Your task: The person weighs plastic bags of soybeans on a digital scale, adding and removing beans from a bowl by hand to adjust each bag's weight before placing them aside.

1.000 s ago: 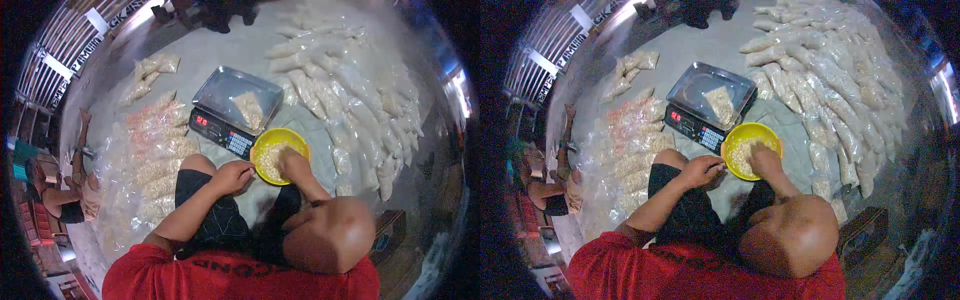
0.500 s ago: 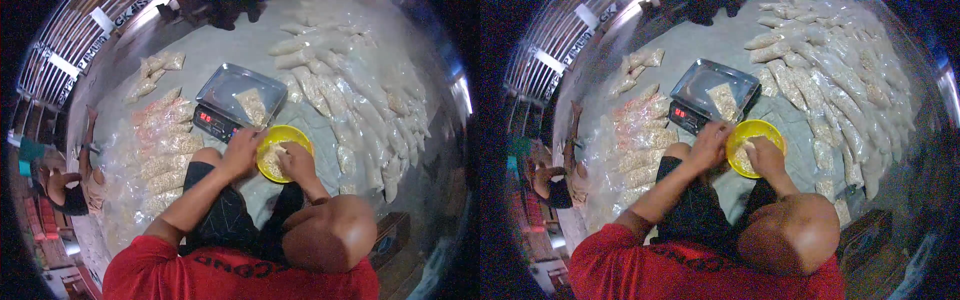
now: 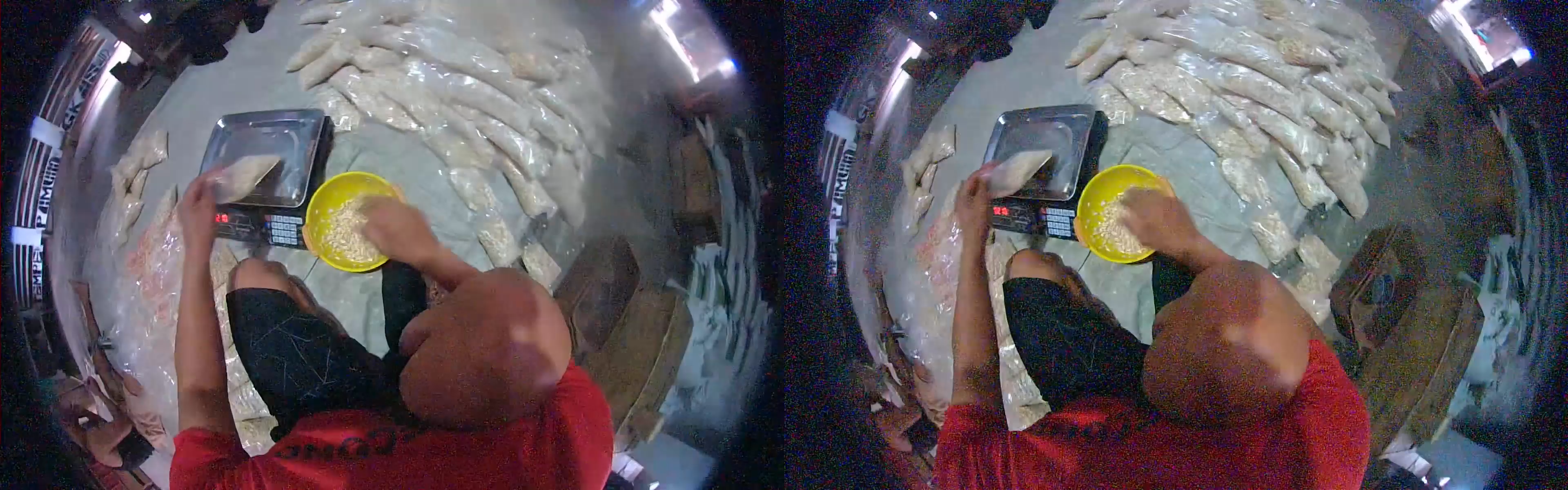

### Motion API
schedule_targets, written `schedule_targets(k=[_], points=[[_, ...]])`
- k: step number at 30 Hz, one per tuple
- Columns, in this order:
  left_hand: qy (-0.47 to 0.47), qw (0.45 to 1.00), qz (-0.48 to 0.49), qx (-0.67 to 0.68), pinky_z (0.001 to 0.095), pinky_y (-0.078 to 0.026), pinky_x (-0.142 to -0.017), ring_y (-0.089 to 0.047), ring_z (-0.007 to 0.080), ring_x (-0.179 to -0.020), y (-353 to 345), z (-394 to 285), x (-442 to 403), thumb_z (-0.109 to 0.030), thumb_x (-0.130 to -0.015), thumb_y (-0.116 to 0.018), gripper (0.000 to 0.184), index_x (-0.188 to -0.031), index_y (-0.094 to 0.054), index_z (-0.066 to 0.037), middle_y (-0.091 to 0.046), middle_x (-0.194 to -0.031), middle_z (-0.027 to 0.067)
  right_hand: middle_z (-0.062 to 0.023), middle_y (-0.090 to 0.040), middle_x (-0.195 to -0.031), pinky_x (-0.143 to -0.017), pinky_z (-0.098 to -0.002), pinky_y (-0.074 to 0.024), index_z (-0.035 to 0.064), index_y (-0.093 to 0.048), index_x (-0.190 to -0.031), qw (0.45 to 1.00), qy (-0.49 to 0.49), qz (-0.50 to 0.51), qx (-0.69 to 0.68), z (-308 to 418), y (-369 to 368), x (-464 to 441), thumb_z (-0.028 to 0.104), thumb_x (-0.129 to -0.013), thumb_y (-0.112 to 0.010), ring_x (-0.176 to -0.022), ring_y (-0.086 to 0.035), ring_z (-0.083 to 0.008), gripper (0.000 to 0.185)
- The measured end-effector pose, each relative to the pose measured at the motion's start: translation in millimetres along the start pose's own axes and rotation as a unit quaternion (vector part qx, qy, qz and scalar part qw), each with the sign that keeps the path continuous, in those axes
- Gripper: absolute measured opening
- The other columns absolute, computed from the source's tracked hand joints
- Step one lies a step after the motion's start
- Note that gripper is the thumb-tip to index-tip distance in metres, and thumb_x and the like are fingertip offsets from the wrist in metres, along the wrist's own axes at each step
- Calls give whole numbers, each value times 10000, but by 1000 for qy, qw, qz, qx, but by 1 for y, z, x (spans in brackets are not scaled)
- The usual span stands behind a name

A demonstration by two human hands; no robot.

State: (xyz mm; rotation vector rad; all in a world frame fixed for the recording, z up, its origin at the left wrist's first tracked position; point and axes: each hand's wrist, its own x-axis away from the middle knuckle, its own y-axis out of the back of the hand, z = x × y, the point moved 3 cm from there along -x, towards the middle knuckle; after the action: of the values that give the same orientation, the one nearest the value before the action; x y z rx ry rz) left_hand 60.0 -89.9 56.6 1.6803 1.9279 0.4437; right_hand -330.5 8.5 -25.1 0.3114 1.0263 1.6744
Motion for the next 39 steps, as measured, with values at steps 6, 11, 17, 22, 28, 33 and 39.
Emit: schedule_targets(k=[6,11,17,22,28,33,39], points=[[-107,969,-215,-51,359,-496,-1013,-641,213,-1140,91,-22,86,-133,-1066,-568,181,-1146,-663,-1,-669,-1230,135,-326,-450,-1526,-1191,-496,-365,-106,-327,-1527,894,-359,-126,236,-142,88,66,333,-911,-756,-1397,-466,-466,870],[32,914,-313,257,320,-520,-759,-586,160,-761,115,23,144,-135,-1074,-525,125,-1000,-572,-47,-620,-883,42,-305,-631,-1326,-1071,-474,-480,-56,-667,-1274,812,-488,156,281,-255,90,138,675,-897,-645,-1260,-597,-441,823],[337,904,-262,3,377,-531,-729,-632,235,-772,111,221,233,-122,-979,-555,230,-1186,-605,-35,-666,-938,104,-233,-724,-1069,-851,-519,-541,2,-677,-1079,896,-396,-132,154,-264,93,137,429,-943,-682,-990,-693,-446,448],[160,875,-410,-202,461,-446,-1065,-594,383,-1224,73,139,222,-248,-948,-591,483,-1358,-571,6,-625,-1297,256,-223,-719,-1025,-821,-505,-544,-1,-673,-1075,882,-433,-93,161,-261,82,131,385,-940,-701,-932,-687,-423,409],[-114,845,70,-518,523,-254,-1238,-382,354,-1478,13,109,190,-224,-1004,-504,498,-1472,-513,-54,-455,-1563,198,-210,-712,-973,-787,-489,-548,-4,-668,-1071,891,-412,-113,155,-265,88,123,331,-936,-724,-863,-681,-396,366],[-133,794,169,-569,550,-151,-1276,-255,283,-1568,-11,161,163,-265,-1021,-466,464,-1454,-566,-132,-359,-1663,77,-200,-707,-929,-757,-476,-551,-6,-663,-1067,929,-292,-176,145,-270,110,116,287,-932,-743,-805,-675,-373,333],[-7,779,272,-564,713,-25,-1225,-260,240,-1568,42,117,173,-438,-977,-530,613,-1523,-515,-160,-361,-1669,34,-81,-669,-774,-563,-340,-524,-33,-690,-1036,945,-313,-92,2,-94,161,-20,244,-1005,-691,-619,-614,-166,279]])
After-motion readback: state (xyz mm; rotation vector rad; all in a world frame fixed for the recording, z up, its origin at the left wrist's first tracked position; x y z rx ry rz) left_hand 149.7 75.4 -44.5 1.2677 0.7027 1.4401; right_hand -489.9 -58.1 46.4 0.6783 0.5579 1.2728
